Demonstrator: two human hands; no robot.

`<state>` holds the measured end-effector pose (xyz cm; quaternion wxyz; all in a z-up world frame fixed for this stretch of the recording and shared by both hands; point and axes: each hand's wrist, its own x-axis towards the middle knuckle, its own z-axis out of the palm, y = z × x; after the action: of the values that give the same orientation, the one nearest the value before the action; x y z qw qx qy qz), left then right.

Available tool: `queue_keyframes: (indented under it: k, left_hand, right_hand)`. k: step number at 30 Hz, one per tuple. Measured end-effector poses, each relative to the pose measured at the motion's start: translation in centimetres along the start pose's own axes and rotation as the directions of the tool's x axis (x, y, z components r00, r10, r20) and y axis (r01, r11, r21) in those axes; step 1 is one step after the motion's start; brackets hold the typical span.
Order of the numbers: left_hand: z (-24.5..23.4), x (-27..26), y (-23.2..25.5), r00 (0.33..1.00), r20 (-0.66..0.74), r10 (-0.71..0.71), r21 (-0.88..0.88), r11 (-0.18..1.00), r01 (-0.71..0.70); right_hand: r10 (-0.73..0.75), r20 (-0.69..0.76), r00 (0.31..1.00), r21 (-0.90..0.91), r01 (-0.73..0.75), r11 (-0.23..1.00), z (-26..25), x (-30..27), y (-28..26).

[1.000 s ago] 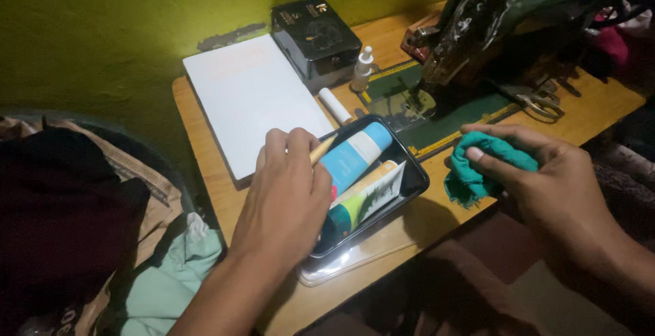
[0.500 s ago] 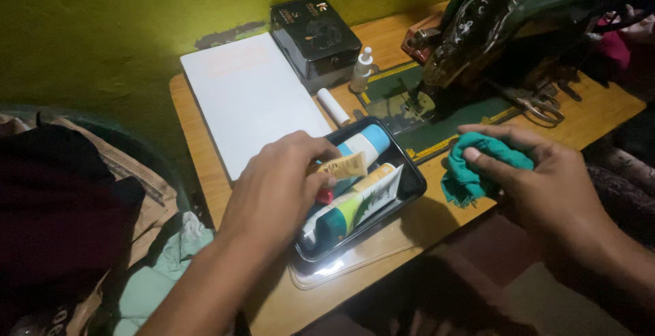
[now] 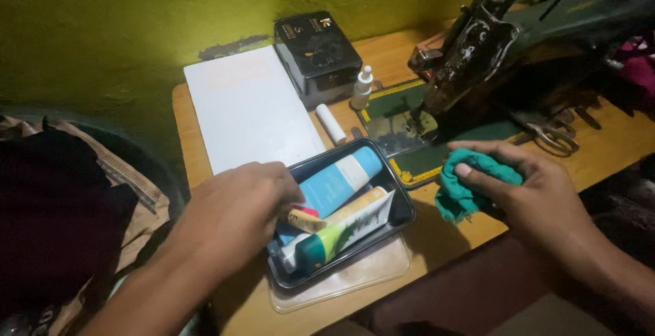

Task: The person wipes the inside of a black plastic tray with a green cloth, then wipes several cosmetic tubes and bottles one by one with the same cloth. The items are placed back into the tray and the tray is closed with a clear lid.

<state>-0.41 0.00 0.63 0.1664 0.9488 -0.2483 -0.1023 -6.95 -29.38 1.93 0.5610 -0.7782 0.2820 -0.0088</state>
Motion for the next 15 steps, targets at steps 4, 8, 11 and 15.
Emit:
queue_keyframes:
  k: [4, 8, 11, 15]
  left_hand:
    - [0.1, 1.3, 1.0, 0.977, -0.213, -0.005, -0.060, 0.998, -0.008]
    - [1.3, 6.1, 1.5, 0.916, -0.382, 0.125, -0.012, 0.990, -0.140]
    - [2.6, 10.2, 1.4, 0.858, -0.438, 0.269, 0.145, 0.963, -0.228]
    - [4.5, 14.1, 1.7, 0.966, -0.250, 0.059, 0.102, 0.994, -0.035]
  right_hand:
    - [-0.022, 0.012, 1.000, 0.013, 0.022, 1.000, -1.6, 2.1, 0.3]
    - [-0.144, 0.187, 0.972, 0.137, 0.120, 0.983, -2.7, 3.6, 1.3]
    - [-0.166, 0.305, 0.938, 0.185, 0.112, 0.976, -3.0, 4.0, 1.8]
    - [-0.021, 0.237, 0.971, 0.094, -0.002, 0.996, -3.0, 4.1, 1.3]
